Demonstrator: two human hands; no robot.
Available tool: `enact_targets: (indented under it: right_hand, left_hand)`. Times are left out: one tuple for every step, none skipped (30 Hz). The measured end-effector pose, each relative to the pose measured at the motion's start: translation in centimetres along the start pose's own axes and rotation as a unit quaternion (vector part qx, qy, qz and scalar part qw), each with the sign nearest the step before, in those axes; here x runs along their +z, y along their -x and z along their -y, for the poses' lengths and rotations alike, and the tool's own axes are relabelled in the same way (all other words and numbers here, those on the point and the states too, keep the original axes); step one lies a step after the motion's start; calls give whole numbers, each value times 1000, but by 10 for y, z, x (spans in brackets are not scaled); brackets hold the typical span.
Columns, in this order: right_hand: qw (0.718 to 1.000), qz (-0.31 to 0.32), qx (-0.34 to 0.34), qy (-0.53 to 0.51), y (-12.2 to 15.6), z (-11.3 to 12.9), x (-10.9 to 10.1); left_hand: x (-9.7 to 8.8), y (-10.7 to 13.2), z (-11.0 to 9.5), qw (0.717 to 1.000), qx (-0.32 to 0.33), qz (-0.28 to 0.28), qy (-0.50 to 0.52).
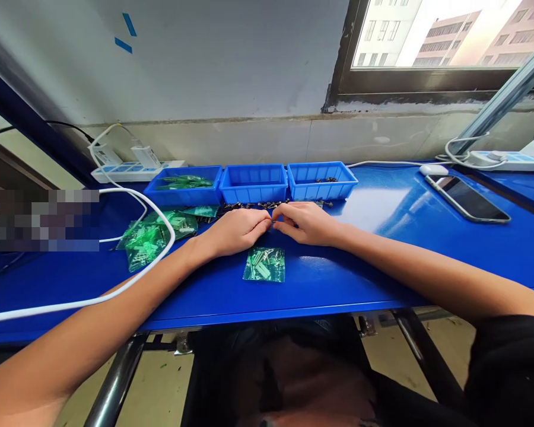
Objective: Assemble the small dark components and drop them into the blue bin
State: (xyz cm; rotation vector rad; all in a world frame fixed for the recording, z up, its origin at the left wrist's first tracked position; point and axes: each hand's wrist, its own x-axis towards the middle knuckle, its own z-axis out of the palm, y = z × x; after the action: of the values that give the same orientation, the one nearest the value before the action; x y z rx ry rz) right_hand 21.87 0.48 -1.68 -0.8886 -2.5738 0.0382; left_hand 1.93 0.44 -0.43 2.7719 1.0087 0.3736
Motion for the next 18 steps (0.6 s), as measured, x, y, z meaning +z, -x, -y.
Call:
enact_targets:
  right_hand:
    - [1000,1,2,-3,0,0,0]
    - [1000,2,3,-5,0,0,0]
    - [1000,2,2,-6,0,0,0]
    - [1000,2,1,-6,0,0,0]
    - [1000,0,1,-6,0,0,1]
    - [1000,-1,1,-7,0,-1,1]
    - [1000,-1,2,-8,0,-1,1]
    - [1000,0,3,-9,-1,-1,2]
    - [1000,2,5,-9,-1,-1,2]
    - [1000,4,6,-9,-1,-1,2]
    - [1000,5,7,-8,-1,-1,2]
    - [1000,6,8,-6,-1,-1,2]
    - [1000,7,9,-5,-1,-1,2]
    - [1000,8,9,-4,-1,-1,2]
    - [1000,8,10,-3,-1,-1,2]
    - [1000,8,9,-2,-1,-1,2]
    - [1000,8,8,-2,-1,-1,2]
    - [1000,8,7,-1,-1,-2,3]
  left_hand:
    - [0,0,0,1000,-1,0,-1]
    - [1,0,1,1000,-2,1,-3]
    - [1,0,1,1000,-3,2,-6]
    - [2,0,1,1000,-4,4,-9]
    - [2,-1,1,1000,-5,6,-13]
    - [3,-1,1,1000,-7,8,-17]
    - [3,-1,0,1000,-9,10,-18]
    - [3,-1,0,1000,-9,12,-19]
    - [3,-2,0,1000,-7,14,-18]
    - [3,-2,1,1000,-5,15,-17]
    - [4,-2,1,1000,-2,16,-15]
    - [4,-2,1,1000,0,15,-14]
    - [4,-1,2,1000,2,14,-12]
    - [4,-1,2,1000,2,11,-12]
    - [4,-1,2,1000,1,9,-12]
    - [4,-1,2,1000,1,7,-13]
    - [4,0,2,1000,1,6,-14]
    - [4,0,2,1000,2,7,-17]
